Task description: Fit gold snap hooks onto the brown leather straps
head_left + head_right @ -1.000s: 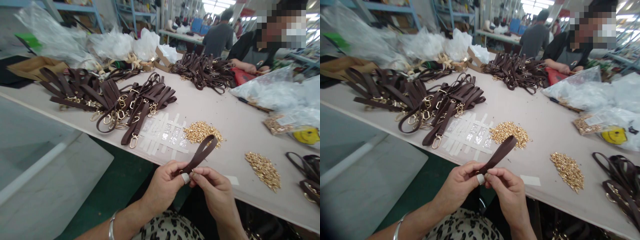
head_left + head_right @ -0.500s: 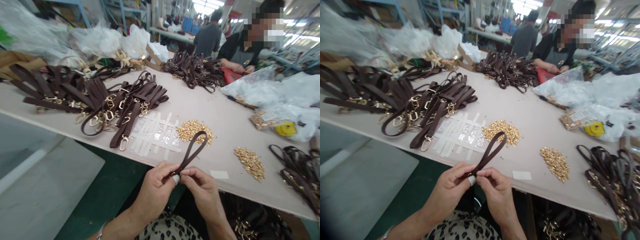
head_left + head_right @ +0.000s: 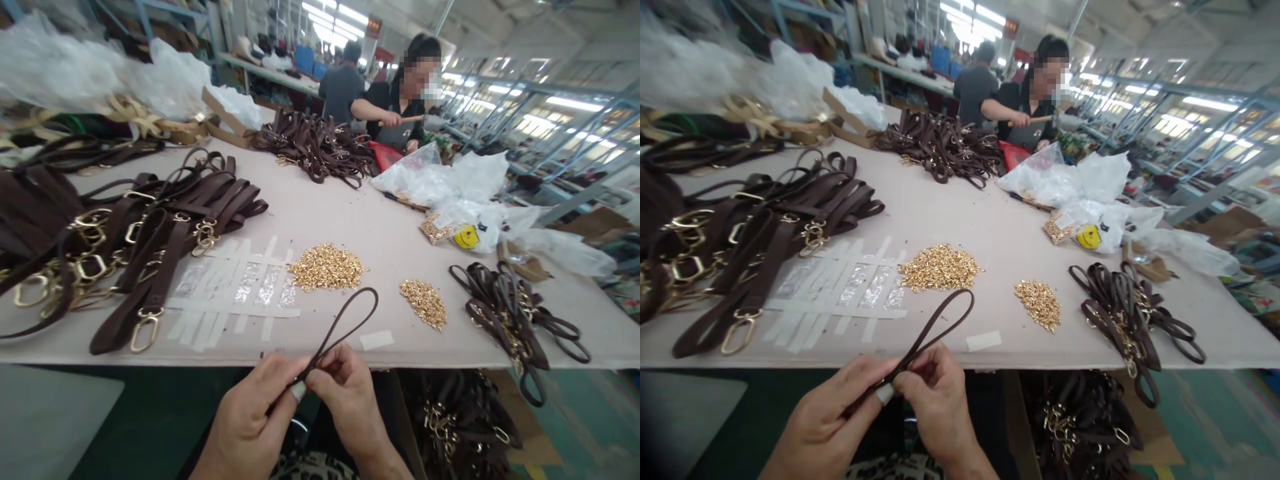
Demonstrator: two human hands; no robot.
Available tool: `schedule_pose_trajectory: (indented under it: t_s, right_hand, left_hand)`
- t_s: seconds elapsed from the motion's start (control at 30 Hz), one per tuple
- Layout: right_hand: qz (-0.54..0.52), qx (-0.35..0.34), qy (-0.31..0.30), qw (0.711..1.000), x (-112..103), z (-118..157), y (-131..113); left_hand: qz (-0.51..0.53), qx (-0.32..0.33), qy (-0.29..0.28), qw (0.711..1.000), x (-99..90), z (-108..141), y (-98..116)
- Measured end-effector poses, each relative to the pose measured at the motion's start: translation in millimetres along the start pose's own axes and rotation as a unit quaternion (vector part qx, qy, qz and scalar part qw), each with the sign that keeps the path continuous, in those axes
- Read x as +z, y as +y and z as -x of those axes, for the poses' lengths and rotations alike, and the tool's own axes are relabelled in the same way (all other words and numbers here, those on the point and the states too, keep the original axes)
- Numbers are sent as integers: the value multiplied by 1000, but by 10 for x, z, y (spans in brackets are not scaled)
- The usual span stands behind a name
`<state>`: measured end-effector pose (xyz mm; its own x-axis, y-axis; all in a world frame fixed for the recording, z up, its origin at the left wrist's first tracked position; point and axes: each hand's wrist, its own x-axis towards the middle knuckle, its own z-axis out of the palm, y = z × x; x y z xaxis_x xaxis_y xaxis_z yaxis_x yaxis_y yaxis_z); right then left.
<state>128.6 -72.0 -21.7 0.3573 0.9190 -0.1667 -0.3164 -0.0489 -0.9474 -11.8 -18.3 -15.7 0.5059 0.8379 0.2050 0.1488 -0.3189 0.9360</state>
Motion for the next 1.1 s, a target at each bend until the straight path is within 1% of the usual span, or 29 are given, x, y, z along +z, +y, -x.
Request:
schedule_pose_trajectory:
  t_s: [0.07,0.1,0.17,0.2,0.23,0.27,0.3,0.33,0.37,0.4,0.43,0.47,0.53,0.6,0.67,0.73,0.8,0.93,1.0,1.03,1.07,1.1]
  right_hand:
    - [-2,-5,7,1000,1,5,-8]
    - [8,-6,6,1000,-14,5,-22]
    - [69,-10,-12,997,-107,-16,-81]
    - [127,-21,-21,991,-198,-46,-129]
    - [204,-44,-20,978,-322,-93,-188]
    - [305,-83,-5,949,-479,-159,-256]
    - [411,-131,22,902,-661,-244,-330]
    - [510,-182,61,838,-858,-344,-405]
    - [599,-224,95,763,-1059,-453,-477]
    - [642,-239,109,721,-1251,-565,-542]
    - [673,-248,112,688,-1424,-672,-595]
    - [692,-247,105,671,-1569,-768,-636]
    - [718,-240,80,649,-1768,-911,-678]
    - [744,-234,64,622,-1862,-989,-678]
    - [763,-229,59,601,-1892,-1023,-664]
    - [775,-226,54,588,-1901,-1043,-662]
    - [779,-224,46,584,-1914,-1066,-681]
    - [769,-225,37,597,-1954,-1112,-730]
    - [761,-229,43,605,-1932,-1096,-717]
    - [747,-228,57,622,-1895,-1067,-696]
    - [718,-222,75,656,-1837,-1024,-665]
    - [669,-212,94,706,-1757,-966,-624]
  left_hand:
    - [-5,4,-10,1000,23,-25,-10]
    - [0,-4,-17,1000,37,-42,-17]
    - [31,-56,-41,997,68,-82,-36]
    - [56,-94,-55,992,80,-100,-48]
    - [83,-136,-65,985,89,-116,-63]
    - [113,-174,-69,976,92,-127,-80]
    - [140,-204,-66,967,91,-133,-100]
    - [166,-226,-58,958,85,-134,-122]
    - [189,-241,-50,951,75,-132,-144]
    - [212,-253,-44,943,64,-126,-163]
    - [233,-264,-41,935,53,-118,-177]
    - [254,-274,-40,927,43,-110,-185]
    - [288,-293,-29,911,27,-94,-175]
    - [310,-307,-8,900,16,-85,-140]
    - [318,-317,12,893,10,-88,-98]
    - [319,-325,22,890,8,-103,-62]
    - [323,-329,27,887,12,-130,-31]
    - [349,-323,5,880,24,-195,42]
    - [358,-318,6,878,28,-218,75]
    - [360,-317,11,877,30,-224,87]
    - [361,-316,17,877,32,-227,96]
    - [361,-315,22,878,35,-227,100]
